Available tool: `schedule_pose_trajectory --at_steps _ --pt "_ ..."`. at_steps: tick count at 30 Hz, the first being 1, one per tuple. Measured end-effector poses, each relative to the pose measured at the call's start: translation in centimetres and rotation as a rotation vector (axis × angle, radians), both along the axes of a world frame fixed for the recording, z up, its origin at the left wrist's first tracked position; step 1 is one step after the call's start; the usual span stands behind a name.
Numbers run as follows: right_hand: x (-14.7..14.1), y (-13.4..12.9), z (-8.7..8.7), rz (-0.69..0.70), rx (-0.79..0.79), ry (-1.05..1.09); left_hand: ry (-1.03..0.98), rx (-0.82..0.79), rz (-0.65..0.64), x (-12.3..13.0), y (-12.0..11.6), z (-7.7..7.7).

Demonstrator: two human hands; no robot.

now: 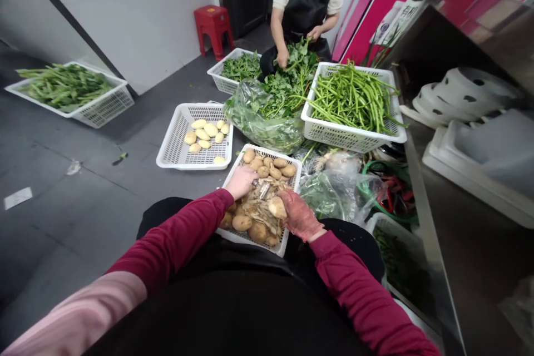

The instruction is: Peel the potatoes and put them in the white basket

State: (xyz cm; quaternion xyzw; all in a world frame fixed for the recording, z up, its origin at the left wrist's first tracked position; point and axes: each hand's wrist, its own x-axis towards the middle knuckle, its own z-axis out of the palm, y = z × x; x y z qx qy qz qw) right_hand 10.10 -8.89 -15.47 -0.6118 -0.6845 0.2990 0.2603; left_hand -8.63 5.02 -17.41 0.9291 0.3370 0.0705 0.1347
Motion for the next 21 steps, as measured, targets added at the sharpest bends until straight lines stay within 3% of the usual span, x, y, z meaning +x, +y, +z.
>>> schedule_pose_trajectory --at_steps 3,7,9,11,14,18,21 --pt "-0.2 -0.2 0.3 -0.055 -0.041 0.184 -0.019 -0.027 -0.070 -0.2 -0.1 0.2" --pt "-0.5 -0.8 0.7 -0.145 -0.079 0.339 0.090 -0.100 0.089 -0.6 -0.2 0.7" --pt "-0.7 -1.1 1.1 -0.243 -0.137 0.436 0.057 -0.084 0.088 -0.7 -0.5 1.1" --pt "-1.1 -1.5 1.6 -0.303 -0.255 0.637 0.038 -0.093 0.086 -0.7 -0.9 1.3" --pt "-1.9 -2.0 2.0 -0.269 -0.399 1.001 0.110 -0.144 0.205 -0.6 -1.8 1.6" --pt "-2.5 -2.2 1.4 -0.288 -0.448 1.214 0.114 -0.202 0.242 -0.4 -3.3 2.3" --pt "-2.3 -1.8 0.2 -0.332 -0.478 1.267 0.067 -0.347 0.267 -0.5 -4.8 3.3"
